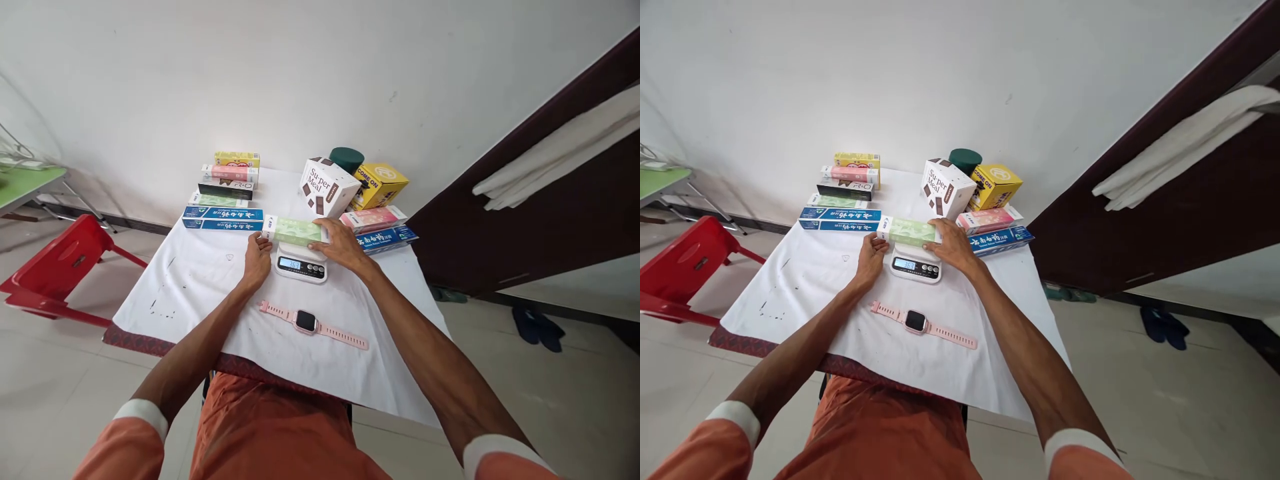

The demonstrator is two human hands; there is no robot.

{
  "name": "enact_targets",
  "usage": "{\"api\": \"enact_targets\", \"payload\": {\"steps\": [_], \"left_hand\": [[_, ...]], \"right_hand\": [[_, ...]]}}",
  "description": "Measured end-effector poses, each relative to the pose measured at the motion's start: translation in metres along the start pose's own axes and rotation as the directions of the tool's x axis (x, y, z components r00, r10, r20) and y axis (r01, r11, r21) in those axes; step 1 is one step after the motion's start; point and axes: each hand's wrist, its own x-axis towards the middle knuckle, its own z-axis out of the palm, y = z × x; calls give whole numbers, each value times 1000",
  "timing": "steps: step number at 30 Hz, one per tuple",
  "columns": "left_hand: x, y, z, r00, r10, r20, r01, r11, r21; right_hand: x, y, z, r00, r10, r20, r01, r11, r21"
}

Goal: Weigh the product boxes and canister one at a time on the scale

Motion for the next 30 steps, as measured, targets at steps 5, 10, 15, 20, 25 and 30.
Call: {"api": "enact_targets", "payload": {"steps": [5, 10, 15, 20, 25, 30], "left_hand": [[1, -2, -1, 1000, -3, 8, 3, 1000, 29], [3, -4, -1, 1000, -3, 15, 3, 999, 33], [3, -4, -1, 1000, 1, 7, -2, 1000, 26], [2, -2, -1, 1000, -2, -2, 2, 999, 42], [1, 0, -2, 1000, 8, -6, -8, 999, 46], [1, 0, -3, 1000, 6, 4, -7, 999, 45]], "right_hand": [[-2, 13, 4, 1000, -2, 5, 2, 999, 38], [-8, 14, -7, 999, -27, -17, 28, 996, 79], [-30, 11, -45, 921, 85, -380, 7, 972, 235], [-60, 22, -62, 741, 281, -610, -72, 936, 344], [-67, 28, -57, 725, 291, -625, -68, 932, 356], [-60, 18, -52, 720, 267, -641, -22, 932, 363]]}}
